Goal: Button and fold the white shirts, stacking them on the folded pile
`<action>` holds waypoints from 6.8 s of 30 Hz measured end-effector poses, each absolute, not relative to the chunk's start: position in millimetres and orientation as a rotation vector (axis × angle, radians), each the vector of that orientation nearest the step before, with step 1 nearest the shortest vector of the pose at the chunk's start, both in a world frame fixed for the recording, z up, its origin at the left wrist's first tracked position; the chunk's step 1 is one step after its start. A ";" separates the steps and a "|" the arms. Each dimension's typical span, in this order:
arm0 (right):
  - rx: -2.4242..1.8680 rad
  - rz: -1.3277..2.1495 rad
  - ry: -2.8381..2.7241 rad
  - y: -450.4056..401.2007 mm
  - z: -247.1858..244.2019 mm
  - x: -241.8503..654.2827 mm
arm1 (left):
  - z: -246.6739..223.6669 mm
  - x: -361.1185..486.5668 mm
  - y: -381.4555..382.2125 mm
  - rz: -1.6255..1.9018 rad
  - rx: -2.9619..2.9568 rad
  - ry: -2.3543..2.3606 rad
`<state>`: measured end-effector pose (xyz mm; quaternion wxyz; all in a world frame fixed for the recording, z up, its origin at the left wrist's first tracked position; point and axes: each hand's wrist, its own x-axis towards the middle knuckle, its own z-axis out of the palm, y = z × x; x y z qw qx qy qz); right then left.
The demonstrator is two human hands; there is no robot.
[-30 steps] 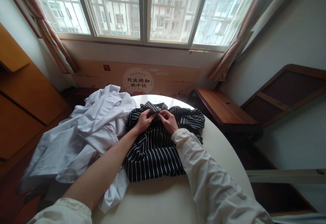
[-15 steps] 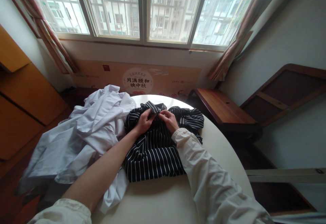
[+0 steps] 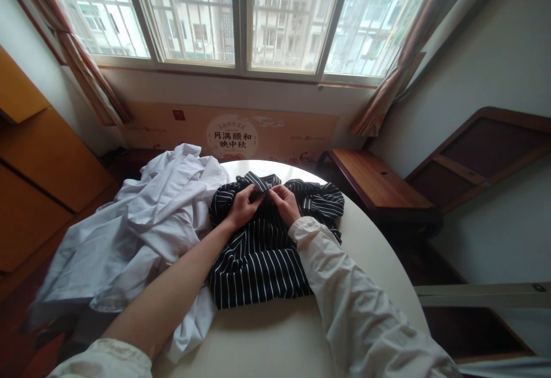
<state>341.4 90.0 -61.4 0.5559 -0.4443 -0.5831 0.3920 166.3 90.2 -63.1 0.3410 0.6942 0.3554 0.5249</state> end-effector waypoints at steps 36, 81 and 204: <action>-1.138 0.591 -1.527 88.3 -61.4 344.1 | -77.6 162.4 100.2 1.327 2.129 1.364; -1.190 0.420 -1.590 82.6 -58.9 339.1 | -48.8 168.9 80.7 1.516 2.325 1.390; -1.130 0.518 -1.707 81.2 -60.1 350.1 | -52.5 159.4 87.1 1.259 1.822 1.131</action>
